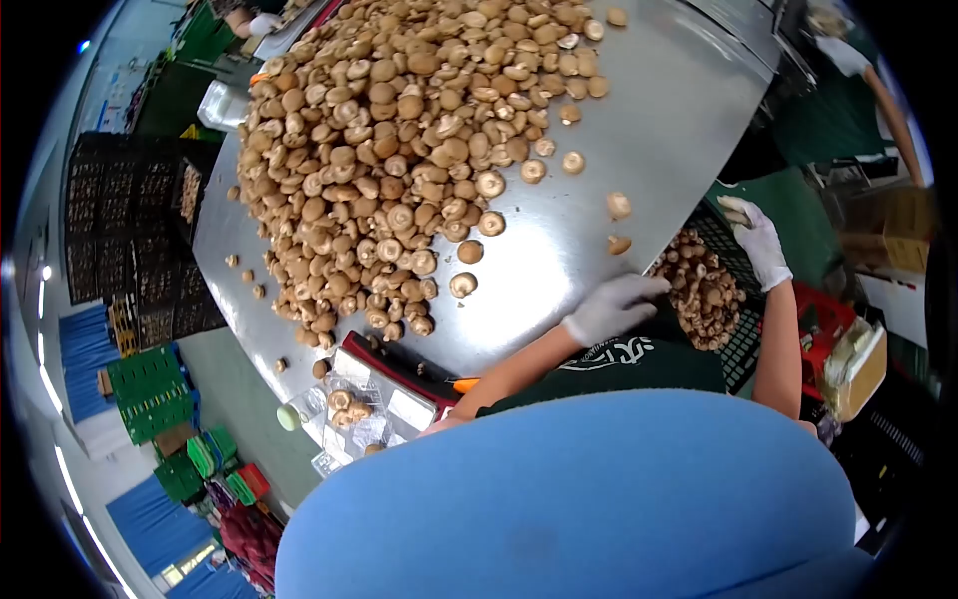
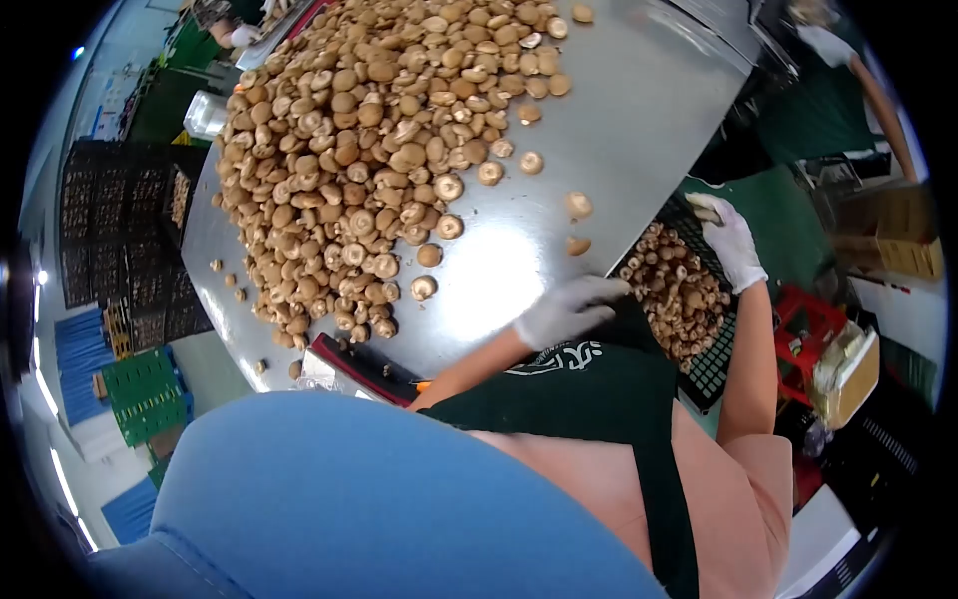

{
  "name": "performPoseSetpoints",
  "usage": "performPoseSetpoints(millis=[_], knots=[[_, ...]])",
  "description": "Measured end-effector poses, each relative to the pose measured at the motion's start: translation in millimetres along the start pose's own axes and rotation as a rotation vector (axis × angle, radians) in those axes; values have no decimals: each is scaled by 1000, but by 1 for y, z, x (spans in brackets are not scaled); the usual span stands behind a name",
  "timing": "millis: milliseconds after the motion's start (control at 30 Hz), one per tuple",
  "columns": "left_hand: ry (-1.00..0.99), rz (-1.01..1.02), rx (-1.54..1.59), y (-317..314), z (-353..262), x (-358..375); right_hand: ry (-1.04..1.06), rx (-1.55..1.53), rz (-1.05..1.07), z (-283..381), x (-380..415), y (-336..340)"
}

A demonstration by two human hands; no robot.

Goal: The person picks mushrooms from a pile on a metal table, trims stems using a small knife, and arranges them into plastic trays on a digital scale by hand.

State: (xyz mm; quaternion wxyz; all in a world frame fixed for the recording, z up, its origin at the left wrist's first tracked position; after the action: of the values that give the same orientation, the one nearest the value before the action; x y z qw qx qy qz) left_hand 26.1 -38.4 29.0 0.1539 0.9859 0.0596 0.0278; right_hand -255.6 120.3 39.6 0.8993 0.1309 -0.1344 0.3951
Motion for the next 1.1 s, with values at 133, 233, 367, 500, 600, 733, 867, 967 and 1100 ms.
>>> performPoseSetpoints(millis=[133,233,367,500,600,733,867,967,1100], knots=[[142,-923,-252,58,6,79,241,157,147,37,-52,-70],[498,-1348,-413,67,33,123,196,167,199,71,-87,-134],[615,-1268,-593,84,41,115,446,281,206,93,-147,-209],[503,-1119,-526,109,48,72,709,516,415,128,-173,-294],[462,-1143,-497,133,61,48,738,635,451,116,-172,-346],[403,-1022,-535,156,58,31,855,1021,536,118,-137,-349],[374,-887,-661,145,50,32,929,1045,601,87,-105,-322],[447,-782,-495,122,35,51,977,982,592,82,-69,-297],[431,-752,-678,91,23,74,831,759,631,52,-35,-268]])
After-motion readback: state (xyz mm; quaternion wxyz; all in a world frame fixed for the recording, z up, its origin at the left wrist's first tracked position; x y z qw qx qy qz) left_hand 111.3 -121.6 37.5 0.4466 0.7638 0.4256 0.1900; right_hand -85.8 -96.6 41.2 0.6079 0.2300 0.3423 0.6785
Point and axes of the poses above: each hand's wrist, its own x-axis away from the middle knuckle, its own y-axis out of the back of the hand, z = x × y, the point moved 1 cm from there along -x, towards the middle knuckle, and after that the axes turned 14 degrees about -x, right-handed, at the moved point
